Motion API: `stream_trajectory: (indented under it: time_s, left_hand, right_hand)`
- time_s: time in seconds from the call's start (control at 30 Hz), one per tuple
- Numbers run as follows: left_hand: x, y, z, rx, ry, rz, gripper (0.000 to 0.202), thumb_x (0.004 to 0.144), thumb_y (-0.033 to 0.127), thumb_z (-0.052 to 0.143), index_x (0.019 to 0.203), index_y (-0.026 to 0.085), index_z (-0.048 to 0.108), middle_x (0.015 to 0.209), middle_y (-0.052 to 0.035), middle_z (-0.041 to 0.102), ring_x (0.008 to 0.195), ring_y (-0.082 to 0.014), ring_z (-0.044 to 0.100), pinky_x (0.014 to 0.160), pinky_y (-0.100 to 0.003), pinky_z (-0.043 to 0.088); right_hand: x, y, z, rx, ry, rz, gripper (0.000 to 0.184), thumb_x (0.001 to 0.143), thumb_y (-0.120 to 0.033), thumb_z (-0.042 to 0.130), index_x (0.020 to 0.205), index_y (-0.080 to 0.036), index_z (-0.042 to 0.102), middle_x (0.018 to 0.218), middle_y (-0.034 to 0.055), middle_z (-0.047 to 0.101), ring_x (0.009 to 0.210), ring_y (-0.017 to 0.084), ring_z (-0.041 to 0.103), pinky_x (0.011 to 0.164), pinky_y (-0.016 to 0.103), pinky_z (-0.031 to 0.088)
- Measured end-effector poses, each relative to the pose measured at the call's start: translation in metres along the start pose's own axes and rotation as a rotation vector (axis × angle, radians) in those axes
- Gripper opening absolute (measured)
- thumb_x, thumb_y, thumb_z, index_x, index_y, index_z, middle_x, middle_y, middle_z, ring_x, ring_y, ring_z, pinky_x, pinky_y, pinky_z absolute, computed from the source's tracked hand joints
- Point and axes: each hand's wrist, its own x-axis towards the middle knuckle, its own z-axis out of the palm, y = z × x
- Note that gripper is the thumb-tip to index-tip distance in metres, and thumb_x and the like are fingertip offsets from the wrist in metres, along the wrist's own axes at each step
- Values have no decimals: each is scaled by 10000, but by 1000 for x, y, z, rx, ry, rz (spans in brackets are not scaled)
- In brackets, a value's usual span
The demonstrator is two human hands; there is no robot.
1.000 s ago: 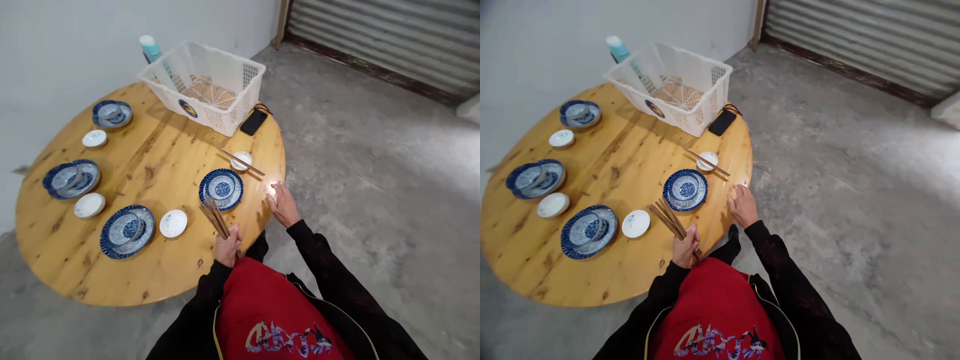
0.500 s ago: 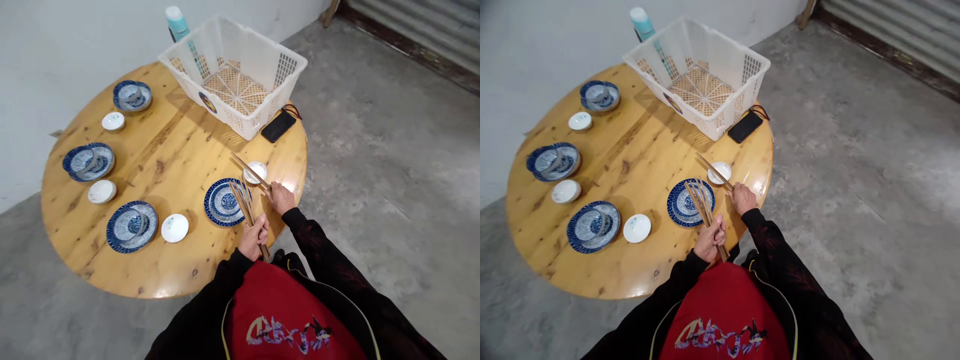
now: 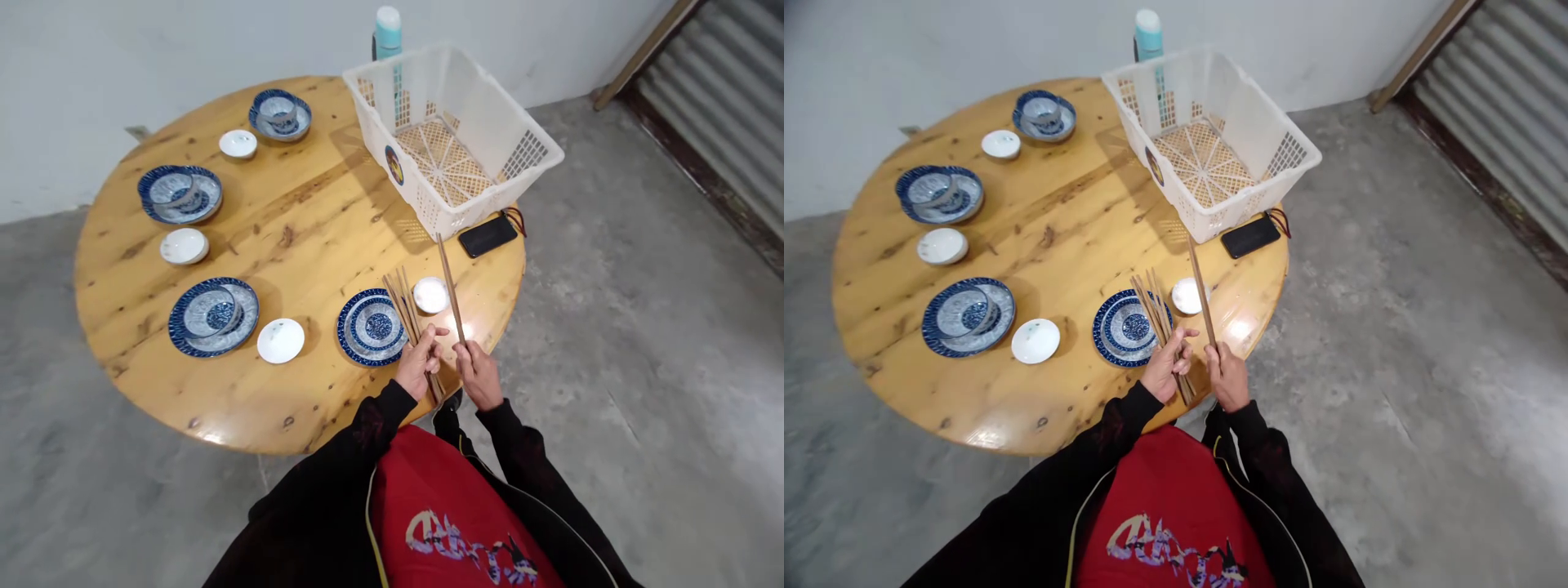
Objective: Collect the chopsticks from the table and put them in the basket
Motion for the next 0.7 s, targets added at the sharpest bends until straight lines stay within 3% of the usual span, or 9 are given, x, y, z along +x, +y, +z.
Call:
stream_trajectory:
  time_s: [0.23, 0.5, 0.7]
  left_hand:
    - [5, -3, 25, 20, -51, 120, 562, 744, 666, 674, 914, 130, 679, 739, 18, 527, 434, 16, 283, 380, -147, 226]
    - [7, -9, 44, 193, 38, 102, 477, 714, 593, 732, 747, 122, 661, 664, 0, 569, 492, -38, 422, 417, -177, 265]
    - [4, -7, 46, 174, -36, 241, 423, 780, 542, 697, 665, 147, 597, 637, 8, 566, 590, -75, 508, 562, -190, 401]
  right_hand:
    - [-44, 14, -5, -184, 8, -175, 451, 1024, -413, 241, 952, -157, 604, 702, 72, 658, 622, 194, 636, 574, 256, 389]
    - [-46, 20, -6, -353, 46, -211, 442, 1028, -372, 255, 1001, -125, 621, 688, 102, 679, 559, 188, 629, 516, 247, 352]
    - [-43, 12, -8, -435, 0, -243, 396, 1018, -345, 294, 956, -134, 624, 691, 95, 671, 605, 176, 632, 520, 233, 368]
